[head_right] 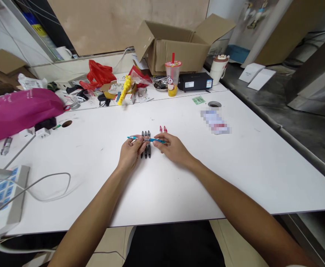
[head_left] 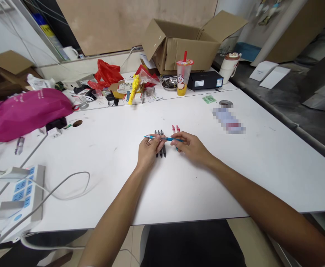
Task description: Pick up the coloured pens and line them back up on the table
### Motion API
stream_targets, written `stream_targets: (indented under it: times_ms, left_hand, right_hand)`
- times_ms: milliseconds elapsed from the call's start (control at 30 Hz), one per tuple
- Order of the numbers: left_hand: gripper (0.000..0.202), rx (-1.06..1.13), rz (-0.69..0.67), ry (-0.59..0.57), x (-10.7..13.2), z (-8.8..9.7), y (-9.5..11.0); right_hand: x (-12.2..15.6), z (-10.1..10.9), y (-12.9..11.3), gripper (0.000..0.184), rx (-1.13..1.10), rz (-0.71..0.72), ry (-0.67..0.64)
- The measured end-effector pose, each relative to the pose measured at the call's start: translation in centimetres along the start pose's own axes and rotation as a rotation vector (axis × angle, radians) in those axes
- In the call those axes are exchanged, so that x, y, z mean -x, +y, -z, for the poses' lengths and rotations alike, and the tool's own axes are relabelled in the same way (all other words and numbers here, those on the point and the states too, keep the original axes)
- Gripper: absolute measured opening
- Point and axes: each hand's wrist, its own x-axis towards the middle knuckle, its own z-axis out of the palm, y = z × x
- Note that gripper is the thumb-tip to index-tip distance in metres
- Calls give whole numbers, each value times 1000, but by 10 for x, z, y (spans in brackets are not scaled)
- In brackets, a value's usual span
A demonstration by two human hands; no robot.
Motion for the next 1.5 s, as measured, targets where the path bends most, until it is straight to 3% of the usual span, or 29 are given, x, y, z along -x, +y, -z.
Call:
stream_targets:
  times_ms: [267,467,633,867,1067,1167,1267,1500]
  left_hand:
    - [23,-17,4,15,-1,1,2]
    - [22,56,-6,50,-7,5,3]
    - [22,62,-25,140,-11,11,7]
    - [21,64,-54,192,-13,17,10]
    - [34,-6,-102,132,-7,9,8]
    - [36,-44,-112,107,-4,5,6]
    - [39,-67,-118,99,-3,4,5]
    - [44,-72,-123,59,-4,5,2]
  right_hand:
    - [-2,3,3,16,79,156,110]
    - [-4,8,3,31,13,137,134]
    - [-8,20,2,30,26,113,170]
    - [-13,35,-1,33,-84,35,119]
    - [-10,26,4,25,-255,-46,83]
    - [-7,18,4,28,-94,-26,20]
    - [-5,12,6,34,41,7,39]
    - [-5,10,9,44,64,3,100]
